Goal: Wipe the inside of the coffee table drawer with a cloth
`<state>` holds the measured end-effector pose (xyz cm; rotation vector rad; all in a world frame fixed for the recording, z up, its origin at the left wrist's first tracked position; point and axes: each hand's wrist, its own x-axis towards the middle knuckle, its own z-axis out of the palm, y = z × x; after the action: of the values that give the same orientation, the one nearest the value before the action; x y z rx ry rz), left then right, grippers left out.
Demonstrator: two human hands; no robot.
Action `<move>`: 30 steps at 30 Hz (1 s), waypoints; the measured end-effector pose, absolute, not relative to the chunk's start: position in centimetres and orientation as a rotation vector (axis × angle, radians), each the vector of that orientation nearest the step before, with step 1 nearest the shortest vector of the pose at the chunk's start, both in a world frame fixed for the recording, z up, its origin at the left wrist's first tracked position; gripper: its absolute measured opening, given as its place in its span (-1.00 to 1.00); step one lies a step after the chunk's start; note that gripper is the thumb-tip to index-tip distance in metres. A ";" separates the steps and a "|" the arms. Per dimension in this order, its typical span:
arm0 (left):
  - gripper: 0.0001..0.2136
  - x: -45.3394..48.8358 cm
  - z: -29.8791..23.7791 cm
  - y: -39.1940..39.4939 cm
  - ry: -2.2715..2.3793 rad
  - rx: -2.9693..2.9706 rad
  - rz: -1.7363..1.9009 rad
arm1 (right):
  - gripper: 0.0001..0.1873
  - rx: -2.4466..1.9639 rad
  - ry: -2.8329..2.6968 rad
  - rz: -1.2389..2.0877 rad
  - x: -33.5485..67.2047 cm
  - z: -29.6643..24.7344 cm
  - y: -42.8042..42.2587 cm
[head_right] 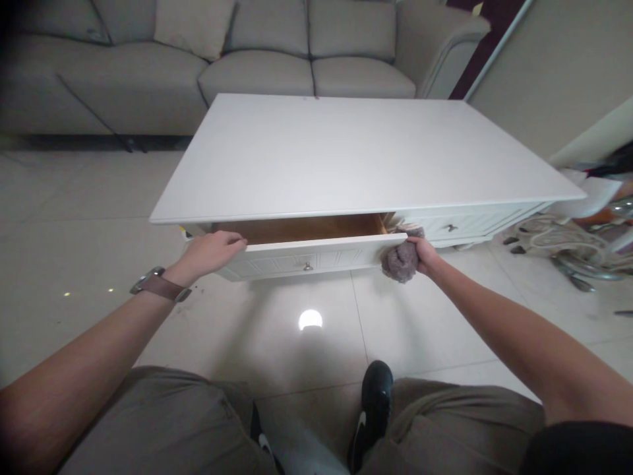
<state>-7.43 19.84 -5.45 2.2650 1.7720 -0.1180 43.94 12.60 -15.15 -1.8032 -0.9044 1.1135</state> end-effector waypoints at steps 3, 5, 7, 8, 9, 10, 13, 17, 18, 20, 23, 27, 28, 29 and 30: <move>-0.54 -7.6 -5.6 19.9 1.765 2.277 -0.125 | -0.83 -1.707 -0.763 1.191 45.9 -11.2 13.1; -0.56 -7.6 -5.8 20.1 1.767 2.279 -0.133 | -0.83 -1.725 -0.801 1.194 46.5 -8.8 13.2; -0.56 -7.7 -5.9 20.1 1.773 2.280 -0.136 | -0.85 -1.779 -0.949 1.125 46.2 -6.9 13.3; -0.54 -7.7 -5.8 20.1 1.772 2.279 -0.138 | -0.86 -1.811 -1.060 1.058 45.7 -6.2 13.4; -0.52 -7.7 -5.8 20.1 1.761 2.278 -0.142 | -0.83 -1.847 -1.201 0.972 44.9 -5.5 13.4; -0.50 -7.7 -5.7 20.1 1.744 2.274 -0.147 | -0.77 -1.884 -1.373 0.866 43.9 -4.9 13.5; -0.42 -7.7 -5.3 20.0 1.676 2.262 -0.167 | -0.52 -1.908 -1.977 0.515 39.2 -3.8 13.3; -0.45 -7.7 -5.2 19.9 1.695 2.235 -0.126 | -0.34 -1.548 -2.552 0.220 30.2 -4.1 12.6; -0.45 -7.7 -5.2 20.0 1.707 2.226 -0.109 | -0.31 -1.436 -2.658 0.159 27.9 -4.4 12.5; -0.43 -7.7 -5.3 20.1 1.717 2.211 -0.083 | -0.33 -1.326 -2.755 0.001 23.5 -5.0 12.6; -0.39 -7.7 -5.5 20.2 1.722 2.197 -0.053 | -0.42 -1.285 -2.798 -0.185 17.7 -6.0 13.4; -0.41 -7.6 -5.4 20.3 1.745 2.249 -0.092 | -0.55 -1.202 -2.783 -0.328 11.9 -7.0 14.3; -0.42 -7.6 -5.3 20.2 1.758 2.257 -0.107 | -0.57 -1.186 -2.772 -0.352 11.0 -7.1 14.5; -0.42 -7.6 -5.3 20.2 1.772 2.255 -0.114 | -0.57 -1.171 -2.768 -0.368 10.5 -7.2 14.6; -0.41 -7.6 -5.3 20.1 1.786 2.240 -0.113 | -0.57 -1.151 -2.774 -0.369 10.3 -7.2 14.6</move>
<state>-7.59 20.14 -5.28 2.2395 1.7857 -0.1131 10.29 14.65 -7.15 -1.1508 -2.7744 -0.3692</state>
